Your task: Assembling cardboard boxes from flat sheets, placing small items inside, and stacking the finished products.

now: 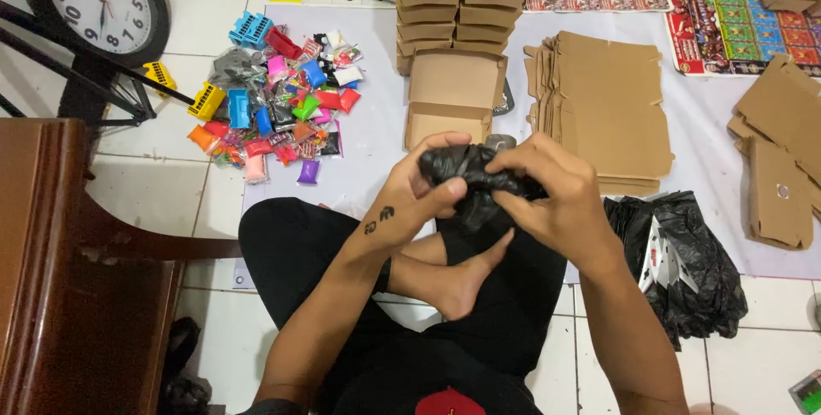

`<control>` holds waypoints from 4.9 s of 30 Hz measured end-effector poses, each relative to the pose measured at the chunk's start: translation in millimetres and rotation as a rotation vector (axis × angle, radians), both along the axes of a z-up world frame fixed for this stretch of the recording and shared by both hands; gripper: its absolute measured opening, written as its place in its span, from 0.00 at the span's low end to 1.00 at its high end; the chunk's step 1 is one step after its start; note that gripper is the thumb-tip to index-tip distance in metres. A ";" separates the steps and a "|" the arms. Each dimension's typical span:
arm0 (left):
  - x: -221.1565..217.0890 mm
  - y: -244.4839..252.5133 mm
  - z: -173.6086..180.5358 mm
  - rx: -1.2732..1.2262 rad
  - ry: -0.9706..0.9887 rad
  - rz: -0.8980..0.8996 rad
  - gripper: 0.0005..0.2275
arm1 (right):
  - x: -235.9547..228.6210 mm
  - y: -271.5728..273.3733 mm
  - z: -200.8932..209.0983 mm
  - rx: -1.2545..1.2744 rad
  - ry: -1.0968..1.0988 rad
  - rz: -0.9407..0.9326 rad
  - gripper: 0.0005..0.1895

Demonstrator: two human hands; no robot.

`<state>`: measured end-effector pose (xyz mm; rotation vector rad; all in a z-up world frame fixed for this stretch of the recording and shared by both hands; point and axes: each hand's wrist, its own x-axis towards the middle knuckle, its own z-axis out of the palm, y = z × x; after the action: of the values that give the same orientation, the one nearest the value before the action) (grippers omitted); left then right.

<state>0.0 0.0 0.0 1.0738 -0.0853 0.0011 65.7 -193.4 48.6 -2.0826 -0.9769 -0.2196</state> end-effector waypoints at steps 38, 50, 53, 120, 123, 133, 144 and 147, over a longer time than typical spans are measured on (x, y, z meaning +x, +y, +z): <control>9.8 -50.4 -12.4 -0.242 -0.104 0.343 0.18 | -30.1 51.5 -22.4 0.586 0.127 -0.238 0.12; 0.2 -64.5 -5.2 0.433 -0.310 0.449 0.28 | -17.3 42.3 -52.8 0.549 0.174 -0.301 0.11; 13.8 -50.3 -18.9 0.537 -0.222 0.516 0.27 | -22.0 46.0 -56.0 0.532 0.206 -0.318 0.10; 238.5 31.8 -336.9 1.453 0.493 -0.074 0.20 | 226.6 76.3 -362.4 -0.521 0.354 -0.017 0.17; 239.0 48.5 -316.6 0.828 0.783 0.049 0.20 | 224.6 52.3 -338.7 -0.227 0.317 -0.052 0.23; 243.9 105.7 -362.6 0.829 0.335 0.483 0.32 | 197.8 -3.3 -390.1 -0.433 0.653 -0.517 0.29; 188.0 66.1 -314.3 0.653 0.289 0.502 0.15 | 136.0 -10.8 -294.7 -0.385 0.723 -0.476 0.24; 160.8 75.8 -290.7 0.473 0.316 0.434 0.13 | 99.2 -3.9 -230.1 -0.350 0.721 -0.423 0.24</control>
<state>160.8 75.8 -290.7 1.5340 0.4543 0.2112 164.8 -197.3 -181.5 -2.3918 -0.1389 0.4997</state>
